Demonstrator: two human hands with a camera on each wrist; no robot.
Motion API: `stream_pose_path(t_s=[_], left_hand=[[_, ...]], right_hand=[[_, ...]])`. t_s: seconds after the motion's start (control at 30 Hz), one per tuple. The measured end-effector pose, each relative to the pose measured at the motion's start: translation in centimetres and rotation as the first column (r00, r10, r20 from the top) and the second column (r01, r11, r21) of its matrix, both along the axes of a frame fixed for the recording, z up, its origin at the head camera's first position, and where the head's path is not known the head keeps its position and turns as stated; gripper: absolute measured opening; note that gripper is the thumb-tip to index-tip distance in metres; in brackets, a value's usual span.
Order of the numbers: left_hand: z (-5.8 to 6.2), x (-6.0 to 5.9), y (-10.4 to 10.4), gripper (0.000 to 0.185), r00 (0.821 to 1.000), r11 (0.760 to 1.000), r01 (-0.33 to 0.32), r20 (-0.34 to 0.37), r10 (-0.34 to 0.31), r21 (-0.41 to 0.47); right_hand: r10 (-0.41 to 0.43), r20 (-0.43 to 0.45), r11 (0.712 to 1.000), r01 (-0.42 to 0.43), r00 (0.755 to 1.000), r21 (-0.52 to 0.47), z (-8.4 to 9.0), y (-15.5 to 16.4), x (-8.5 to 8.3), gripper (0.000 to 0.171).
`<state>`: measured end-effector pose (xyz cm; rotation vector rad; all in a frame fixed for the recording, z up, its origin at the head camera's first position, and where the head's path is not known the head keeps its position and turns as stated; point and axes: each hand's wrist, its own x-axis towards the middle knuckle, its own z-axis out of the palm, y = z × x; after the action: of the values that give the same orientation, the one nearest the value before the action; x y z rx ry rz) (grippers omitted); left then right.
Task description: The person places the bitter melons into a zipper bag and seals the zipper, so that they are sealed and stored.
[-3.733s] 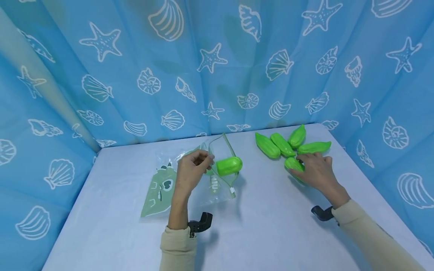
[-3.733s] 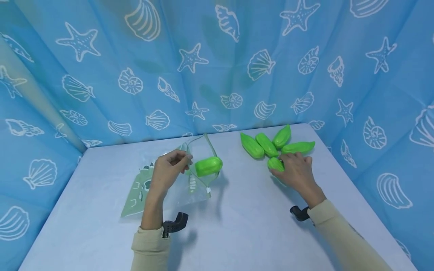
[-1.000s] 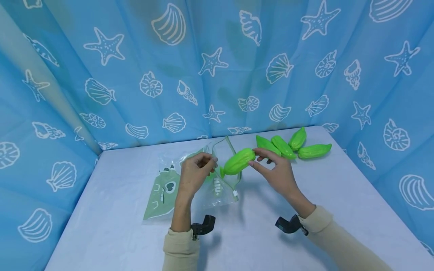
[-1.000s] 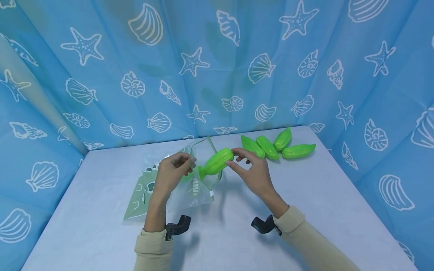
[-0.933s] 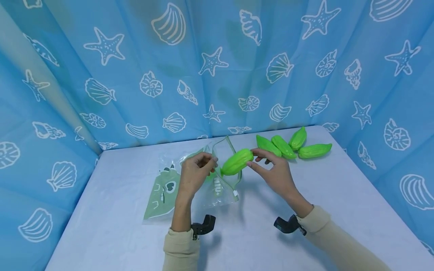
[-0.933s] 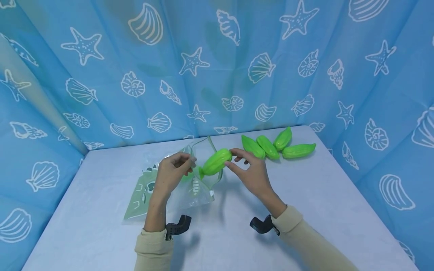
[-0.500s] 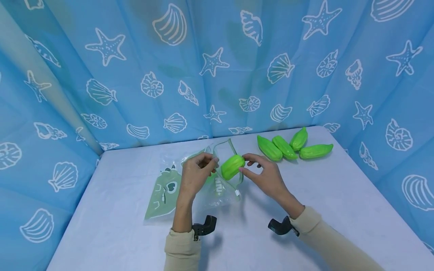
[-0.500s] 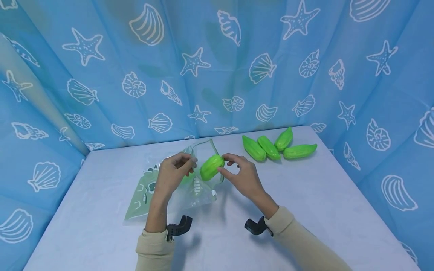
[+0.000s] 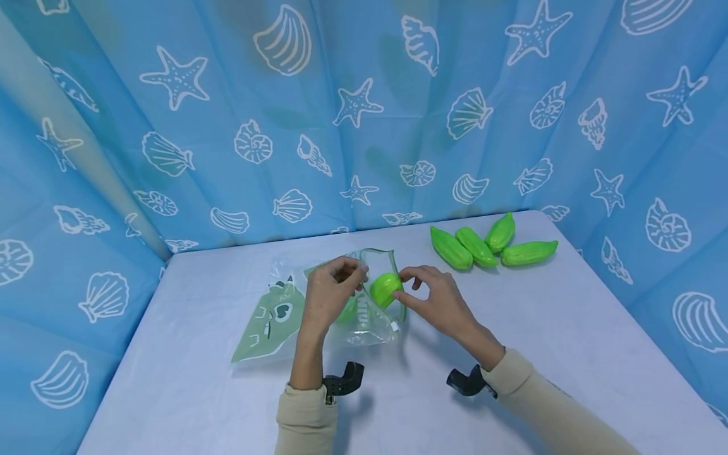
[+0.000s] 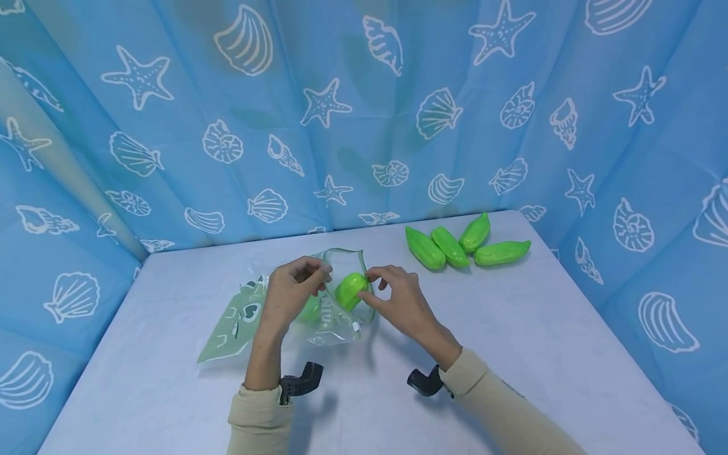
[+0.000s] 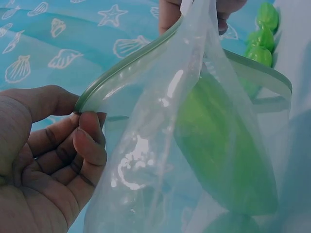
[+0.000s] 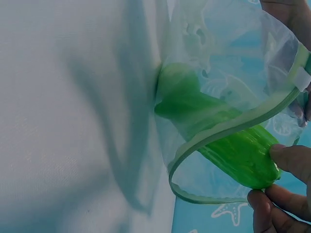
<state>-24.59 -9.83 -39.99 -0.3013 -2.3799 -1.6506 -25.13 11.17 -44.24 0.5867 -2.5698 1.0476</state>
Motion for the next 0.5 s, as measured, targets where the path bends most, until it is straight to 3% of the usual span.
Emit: stream_pose_path(t_s=[0.27, 0.5], left_hand=[[-0.2, 0.1, -0.3, 0.015, 1.0, 1.0, 0.006, 0.018, -0.006, 0.024], [-0.2, 0.0, -0.3, 0.017, 0.999, 0.998, 0.032, 0.015, -0.033, 0.061]], right_hand=[[0.125, 0.058, 0.991, -0.128, 0.99, 0.049, 0.3, 0.9, -0.3, 0.027], [0.089, 0.053, 0.995, -0.09, 0.995, 0.034, 0.3, 3.4, -0.8, 0.023]])
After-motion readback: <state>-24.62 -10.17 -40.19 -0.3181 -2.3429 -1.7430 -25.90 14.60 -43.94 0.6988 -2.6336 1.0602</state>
